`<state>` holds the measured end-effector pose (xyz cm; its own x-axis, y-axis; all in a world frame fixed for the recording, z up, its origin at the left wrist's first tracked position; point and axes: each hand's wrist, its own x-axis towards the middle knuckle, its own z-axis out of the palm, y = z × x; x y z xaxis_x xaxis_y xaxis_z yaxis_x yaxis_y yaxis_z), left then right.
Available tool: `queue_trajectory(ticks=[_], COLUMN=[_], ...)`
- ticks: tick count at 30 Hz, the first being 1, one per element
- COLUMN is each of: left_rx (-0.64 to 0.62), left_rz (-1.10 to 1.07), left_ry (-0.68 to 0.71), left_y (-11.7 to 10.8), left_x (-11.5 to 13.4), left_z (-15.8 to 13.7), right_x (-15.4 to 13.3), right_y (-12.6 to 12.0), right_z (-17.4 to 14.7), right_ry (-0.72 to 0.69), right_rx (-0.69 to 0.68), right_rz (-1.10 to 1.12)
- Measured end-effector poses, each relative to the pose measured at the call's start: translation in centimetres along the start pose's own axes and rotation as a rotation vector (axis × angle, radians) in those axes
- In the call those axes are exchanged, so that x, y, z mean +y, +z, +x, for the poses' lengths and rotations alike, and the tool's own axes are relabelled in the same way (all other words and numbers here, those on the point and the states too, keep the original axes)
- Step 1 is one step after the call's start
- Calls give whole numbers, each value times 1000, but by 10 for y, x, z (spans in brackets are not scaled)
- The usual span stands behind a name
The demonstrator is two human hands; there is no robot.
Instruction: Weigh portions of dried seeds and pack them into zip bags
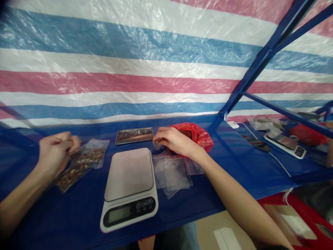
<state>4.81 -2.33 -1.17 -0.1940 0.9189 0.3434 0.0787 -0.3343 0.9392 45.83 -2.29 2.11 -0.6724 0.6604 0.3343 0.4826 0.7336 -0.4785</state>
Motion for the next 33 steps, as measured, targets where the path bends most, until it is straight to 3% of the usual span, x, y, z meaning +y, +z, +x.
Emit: queue_trajectory(ticks=[8, 13, 18, 22, 25, 33], left_rx=[-299, -476, -579, -656, -690, -726], left_rz=[657, 869, 974, 1031, 1073, 1092], left_ry=[307, 331, 277, 281, 300, 330], left_y=[3, 13, 20, 25, 27, 29], left_x=[-3, 3, 12, 11, 7, 5], left_z=[-12, -17, -17, -18, -18, -19], right_x=[-1, -3, -8, -12, -11, -4], right_y=[0, 0, -1, 3, 9, 18], right_z=[0, -1, -1, 3, 6, 7], right_ry=[-25, -35, -18, -29, -40, -34], right_rx=[-26, -35, -33, 56, 112, 109], right_rz=[-72, -103, -115, -89, -36, 30])
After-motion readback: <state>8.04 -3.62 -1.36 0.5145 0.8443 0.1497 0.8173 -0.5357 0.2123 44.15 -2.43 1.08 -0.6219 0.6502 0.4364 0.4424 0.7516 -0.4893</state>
